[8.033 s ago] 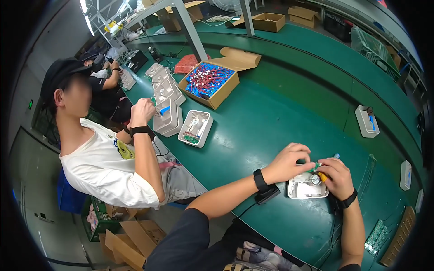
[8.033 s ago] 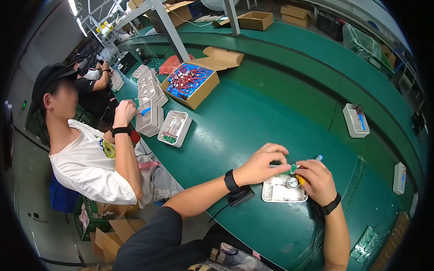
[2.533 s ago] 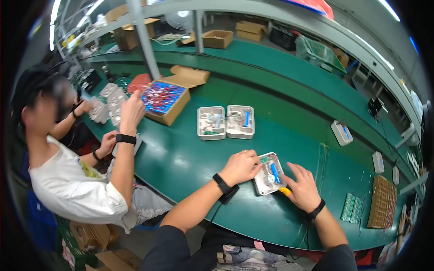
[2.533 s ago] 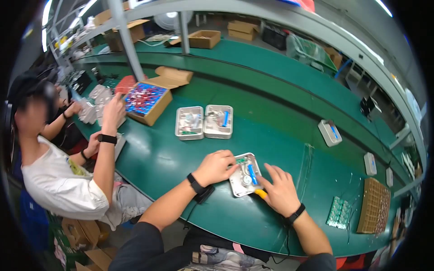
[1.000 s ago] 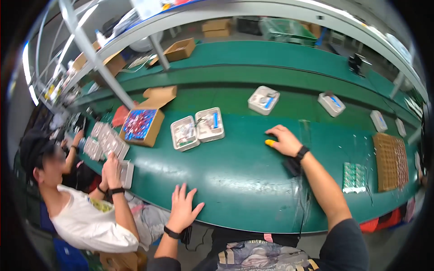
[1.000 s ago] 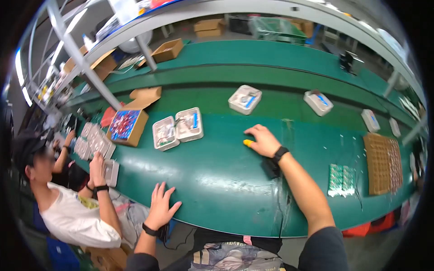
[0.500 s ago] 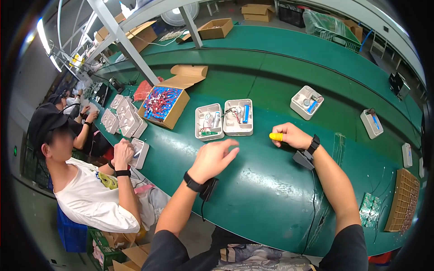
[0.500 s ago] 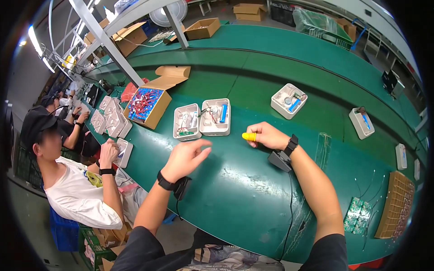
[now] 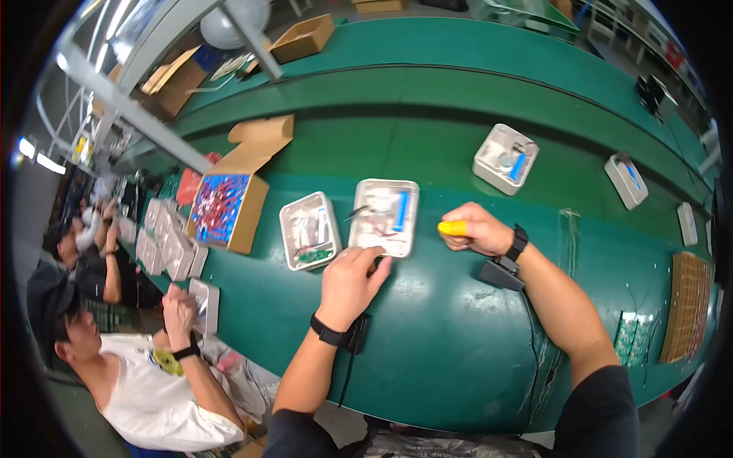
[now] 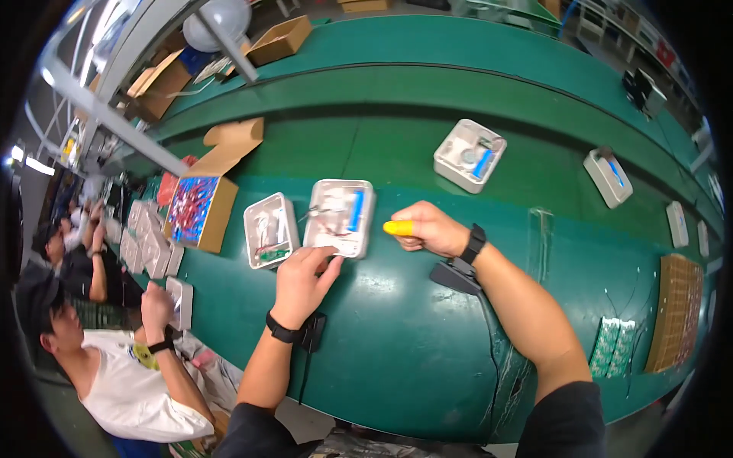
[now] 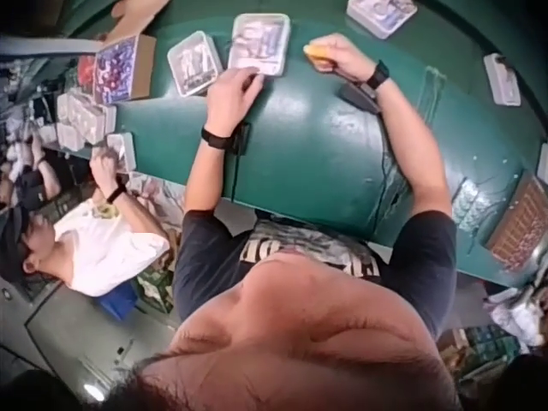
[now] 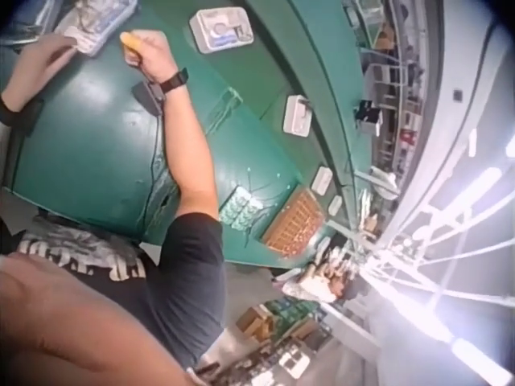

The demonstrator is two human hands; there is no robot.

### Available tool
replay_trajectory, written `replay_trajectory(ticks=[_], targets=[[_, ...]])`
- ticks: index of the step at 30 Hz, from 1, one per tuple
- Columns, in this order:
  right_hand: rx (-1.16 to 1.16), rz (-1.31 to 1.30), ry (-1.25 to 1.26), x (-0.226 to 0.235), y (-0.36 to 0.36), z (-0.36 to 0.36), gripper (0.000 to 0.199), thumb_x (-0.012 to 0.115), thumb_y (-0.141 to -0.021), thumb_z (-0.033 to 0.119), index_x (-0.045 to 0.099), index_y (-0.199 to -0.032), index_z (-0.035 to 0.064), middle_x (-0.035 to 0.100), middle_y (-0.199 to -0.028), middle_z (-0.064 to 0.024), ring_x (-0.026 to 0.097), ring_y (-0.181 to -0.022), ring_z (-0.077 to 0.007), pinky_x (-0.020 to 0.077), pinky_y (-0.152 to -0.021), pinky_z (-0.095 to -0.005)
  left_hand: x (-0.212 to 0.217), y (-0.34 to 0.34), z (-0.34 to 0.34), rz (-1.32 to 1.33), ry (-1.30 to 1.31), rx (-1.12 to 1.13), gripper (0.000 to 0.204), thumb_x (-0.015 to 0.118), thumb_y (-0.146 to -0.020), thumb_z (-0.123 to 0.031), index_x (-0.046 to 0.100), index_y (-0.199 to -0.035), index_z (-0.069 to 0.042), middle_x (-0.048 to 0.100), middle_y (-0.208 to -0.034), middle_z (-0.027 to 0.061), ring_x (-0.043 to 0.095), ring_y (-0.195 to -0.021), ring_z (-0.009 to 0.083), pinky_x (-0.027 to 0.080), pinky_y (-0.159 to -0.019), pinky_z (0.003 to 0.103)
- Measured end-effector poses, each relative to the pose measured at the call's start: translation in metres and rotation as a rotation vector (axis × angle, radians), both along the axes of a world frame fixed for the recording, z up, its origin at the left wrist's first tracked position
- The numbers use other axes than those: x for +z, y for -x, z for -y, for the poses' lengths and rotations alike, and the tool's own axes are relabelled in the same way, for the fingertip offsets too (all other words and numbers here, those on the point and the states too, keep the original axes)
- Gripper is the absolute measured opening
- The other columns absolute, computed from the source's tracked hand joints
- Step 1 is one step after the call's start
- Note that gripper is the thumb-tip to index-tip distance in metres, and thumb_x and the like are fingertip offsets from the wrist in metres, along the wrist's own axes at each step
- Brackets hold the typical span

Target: Assembling and inspecting small electronic components on an industrial production line.

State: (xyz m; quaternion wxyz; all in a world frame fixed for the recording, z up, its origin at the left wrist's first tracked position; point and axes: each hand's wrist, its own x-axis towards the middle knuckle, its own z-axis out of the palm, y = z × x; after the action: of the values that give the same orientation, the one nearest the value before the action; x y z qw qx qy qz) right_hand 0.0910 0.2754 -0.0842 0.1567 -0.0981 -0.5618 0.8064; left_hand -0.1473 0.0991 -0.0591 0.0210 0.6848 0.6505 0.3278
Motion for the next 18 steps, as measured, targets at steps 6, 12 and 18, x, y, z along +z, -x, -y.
replay_trajectory(ticks=[6,12,18], targets=[[-0.072,-0.015,-0.054,-0.007,-0.021,-0.001,0.046,0.059,-0.106,0.031,0.043,-0.068,0.009,0.036,-0.059,0.0025,0.031,-0.052,-0.0108,0.0253,-0.051,-0.0305,-0.007,-0.004,0.002,0.131,-0.038,-0.278,0.015,0.077,-0.091,-0.018,0.076,-0.082,-0.007,0.071,-0.071,0.0101,0.07,-0.065,0.0293,0.055,-0.06,0.039],[-0.033,-0.045,-0.072,-0.001,-0.004,0.002,0.053,0.063,-0.104,0.038,0.039,-0.066,0.0108,0.034,-0.058,0.0014,0.03,-0.051,-0.0111,0.0249,-0.049,-0.0304,-0.011,0.006,0.013,0.113,-0.107,-0.24,0.017,0.076,-0.092,-0.019,0.075,-0.08,-0.007,0.069,-0.066,0.0083,0.068,-0.061,0.0285,0.053,-0.055,0.04],[-0.039,-0.067,-0.039,-0.005,-0.01,-0.005,0.054,0.065,-0.103,0.039,0.038,-0.066,0.0105,0.034,-0.058,0.0008,0.031,-0.051,-0.0114,0.0269,-0.05,-0.0302,-0.007,0.002,0.004,0.195,-0.181,-0.037,0.021,0.076,-0.092,-0.02,0.07,-0.076,-0.008,0.066,-0.064,0.0079,0.067,-0.06,0.0294,0.051,-0.054,0.042]])
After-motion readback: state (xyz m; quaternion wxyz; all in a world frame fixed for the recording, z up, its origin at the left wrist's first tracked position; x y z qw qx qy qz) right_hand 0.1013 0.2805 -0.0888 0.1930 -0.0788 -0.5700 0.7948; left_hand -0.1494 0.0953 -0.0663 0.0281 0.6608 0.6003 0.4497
